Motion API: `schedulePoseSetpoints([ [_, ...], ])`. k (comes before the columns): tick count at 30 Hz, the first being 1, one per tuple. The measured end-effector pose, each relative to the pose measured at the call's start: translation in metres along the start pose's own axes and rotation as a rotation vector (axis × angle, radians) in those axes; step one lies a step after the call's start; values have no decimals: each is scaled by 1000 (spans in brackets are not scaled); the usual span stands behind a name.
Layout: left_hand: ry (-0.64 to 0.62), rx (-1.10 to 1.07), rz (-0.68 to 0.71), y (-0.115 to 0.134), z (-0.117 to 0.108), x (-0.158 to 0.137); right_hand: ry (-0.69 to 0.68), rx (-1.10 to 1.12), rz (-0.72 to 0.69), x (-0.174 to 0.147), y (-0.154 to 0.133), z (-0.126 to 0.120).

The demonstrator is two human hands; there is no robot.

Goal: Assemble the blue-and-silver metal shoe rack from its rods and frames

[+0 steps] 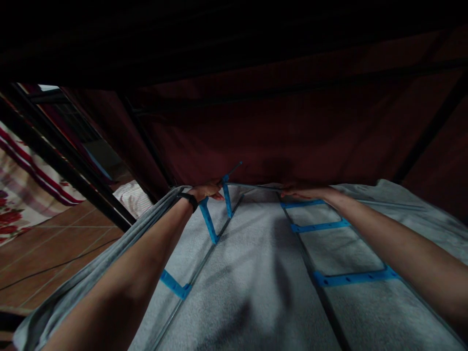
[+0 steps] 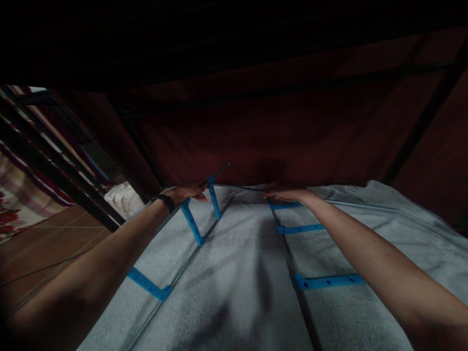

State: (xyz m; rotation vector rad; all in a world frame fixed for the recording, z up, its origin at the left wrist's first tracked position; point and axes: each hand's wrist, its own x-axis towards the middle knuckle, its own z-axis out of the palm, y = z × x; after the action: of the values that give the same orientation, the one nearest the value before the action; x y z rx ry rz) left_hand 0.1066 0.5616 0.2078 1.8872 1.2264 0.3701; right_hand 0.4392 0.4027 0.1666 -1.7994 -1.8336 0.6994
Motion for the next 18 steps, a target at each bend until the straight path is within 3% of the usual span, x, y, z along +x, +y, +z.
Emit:
schedulePoseSetpoints([
  [2,13,26,-17,-2,0,5,-131,104,34,1,-5,-5],
  [4,16,37,-33,-3,0,8,-151,119,38,1,-9,-6],
  [7,-4,35,-19,-4,-2,7,-60,-11,-22,-4,-17,-2],
  [13,-45,-25,128,-8,-12,-10,221,-472,-42,-29,-30,11],
  [18,6,79,79,-7,-21,-18,278,-741,-2,-52,-20,14],
])
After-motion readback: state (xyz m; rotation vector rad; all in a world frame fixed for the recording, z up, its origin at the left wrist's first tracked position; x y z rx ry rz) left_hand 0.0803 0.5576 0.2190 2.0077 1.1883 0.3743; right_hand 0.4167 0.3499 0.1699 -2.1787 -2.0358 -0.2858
